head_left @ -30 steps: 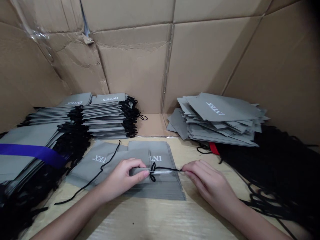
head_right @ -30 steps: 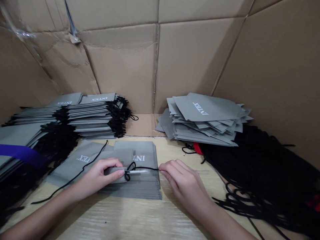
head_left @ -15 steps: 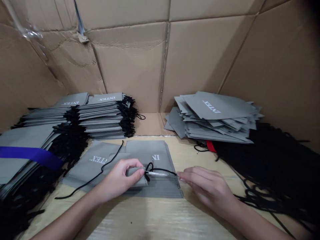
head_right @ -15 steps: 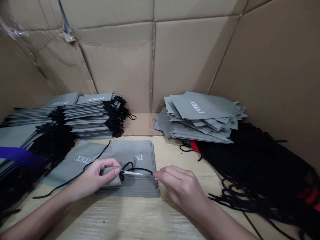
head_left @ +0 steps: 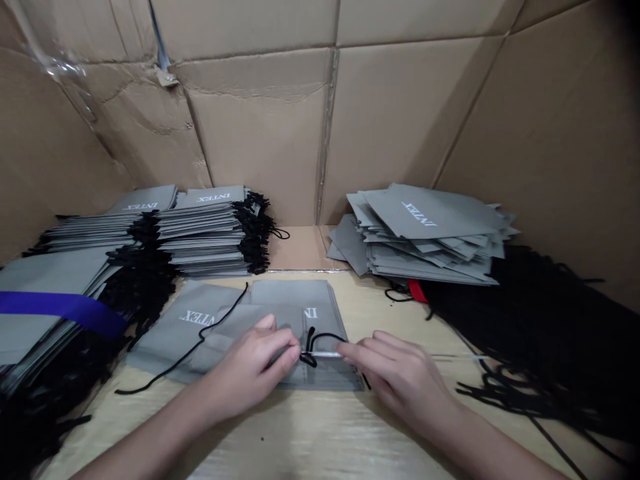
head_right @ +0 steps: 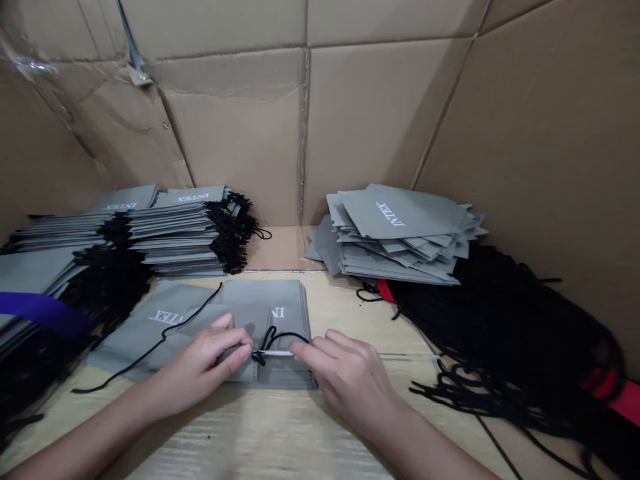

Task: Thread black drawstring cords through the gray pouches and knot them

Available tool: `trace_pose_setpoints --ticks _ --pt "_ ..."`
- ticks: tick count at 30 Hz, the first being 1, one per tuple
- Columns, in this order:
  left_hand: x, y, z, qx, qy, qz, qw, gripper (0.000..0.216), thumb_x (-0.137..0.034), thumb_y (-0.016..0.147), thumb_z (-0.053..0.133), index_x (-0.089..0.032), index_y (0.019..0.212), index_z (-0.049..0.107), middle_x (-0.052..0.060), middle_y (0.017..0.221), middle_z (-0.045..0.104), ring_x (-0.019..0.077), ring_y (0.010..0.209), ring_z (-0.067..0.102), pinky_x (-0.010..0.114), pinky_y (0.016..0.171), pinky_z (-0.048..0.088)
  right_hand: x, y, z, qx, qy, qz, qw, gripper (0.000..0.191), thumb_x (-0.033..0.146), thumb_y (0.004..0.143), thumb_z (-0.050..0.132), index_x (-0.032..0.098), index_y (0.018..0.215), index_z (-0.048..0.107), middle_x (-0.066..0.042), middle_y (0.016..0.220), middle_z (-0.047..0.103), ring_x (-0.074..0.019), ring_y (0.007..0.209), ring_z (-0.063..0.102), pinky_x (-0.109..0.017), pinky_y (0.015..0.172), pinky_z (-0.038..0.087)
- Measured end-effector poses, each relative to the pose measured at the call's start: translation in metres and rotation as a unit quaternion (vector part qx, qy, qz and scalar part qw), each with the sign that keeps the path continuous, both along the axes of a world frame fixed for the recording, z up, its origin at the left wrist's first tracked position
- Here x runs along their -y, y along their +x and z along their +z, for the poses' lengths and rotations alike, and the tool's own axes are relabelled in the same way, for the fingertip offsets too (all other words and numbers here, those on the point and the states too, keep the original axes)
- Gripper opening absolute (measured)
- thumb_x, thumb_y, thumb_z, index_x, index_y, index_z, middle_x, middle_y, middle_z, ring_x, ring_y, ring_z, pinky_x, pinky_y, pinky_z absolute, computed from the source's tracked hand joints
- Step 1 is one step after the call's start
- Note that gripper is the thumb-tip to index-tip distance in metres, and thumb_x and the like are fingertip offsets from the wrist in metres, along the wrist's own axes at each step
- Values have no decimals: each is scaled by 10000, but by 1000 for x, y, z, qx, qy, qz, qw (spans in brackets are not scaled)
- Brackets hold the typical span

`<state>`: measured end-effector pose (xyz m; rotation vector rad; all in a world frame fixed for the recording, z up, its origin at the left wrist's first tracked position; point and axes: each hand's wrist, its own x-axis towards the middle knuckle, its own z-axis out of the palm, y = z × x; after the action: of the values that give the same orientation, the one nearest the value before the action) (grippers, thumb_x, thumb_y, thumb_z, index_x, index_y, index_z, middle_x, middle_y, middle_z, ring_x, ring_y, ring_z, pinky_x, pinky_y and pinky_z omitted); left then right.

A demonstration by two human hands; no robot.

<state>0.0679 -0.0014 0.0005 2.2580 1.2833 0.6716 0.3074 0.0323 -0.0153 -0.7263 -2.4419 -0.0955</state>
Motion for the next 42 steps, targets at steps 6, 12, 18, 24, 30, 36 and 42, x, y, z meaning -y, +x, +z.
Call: trace_pose_setpoints --ticks 6,12,18,24,30,36,42 --pt "-3 -2 -8 13 -27 13 999 271 -297 934 323 -188 707 425 -14 727 390 146 750 424 270 695 357 0 3 -1 -14 19 18 1000 317 85 880 398 197 1032 654 -4 664 645 -121 567 501 -226 537 382" --pt "-3 -1 -10 33 -24 7 999 299 -334 940 306 -192 694 401 -17 706 386 145 739 408 266 684 349 0 3 -3 -30 -2 17 999 252 173 910 443 203 1036 660 -5 665 659 -114 565 513 -220 540 404" --pt "-3 -1 -10 33 -39 3 999 312 -345 945 294 -194 685 378 -17 705 382 145 741 409 272 691 349 0 3 -1 -45 16 37 998 270 121 891 452 198 1046 659 -1 729 700 -114 558 506 -221 515 410" --pt "-2 0 -11 27 -26 -2 999 317 -345 949 284 -195 684 371 -16 685 400 150 739 408 274 675 339 1 2 0 -55 20 41 997 236 135 882 483 197 1021 663 -1 707 701 -107 539 494 -213 499 408" --pt "2 3 -8 9 -18 -12 1000 307 -334 947 283 -197 703 409 -6 697 429 159 754 424 278 677 349 4 3 -3 -41 53 48 997 313 59 846 465 183 1074 640 -11 772 711 -113 534 484 -229 479 397" --pt "3 2 -2 29 23 39 999 110 -305 899 427 -201 918 457 25 859 483 169 817 441 283 717 373 5 0 1 -70 31 36 996 236 141 877 495 193 1033 664 -8 702 699 -103 526 505 -206 478 410" --pt "5 3 -1 31 71 35 996 127 -257 836 543 -198 787 442 12 762 511 168 770 437 272 672 368 7 -3 4 -95 19 39 995 213 142 869 520 171 1011 676 -13 646 677 -101 515 503 -198 473 399"
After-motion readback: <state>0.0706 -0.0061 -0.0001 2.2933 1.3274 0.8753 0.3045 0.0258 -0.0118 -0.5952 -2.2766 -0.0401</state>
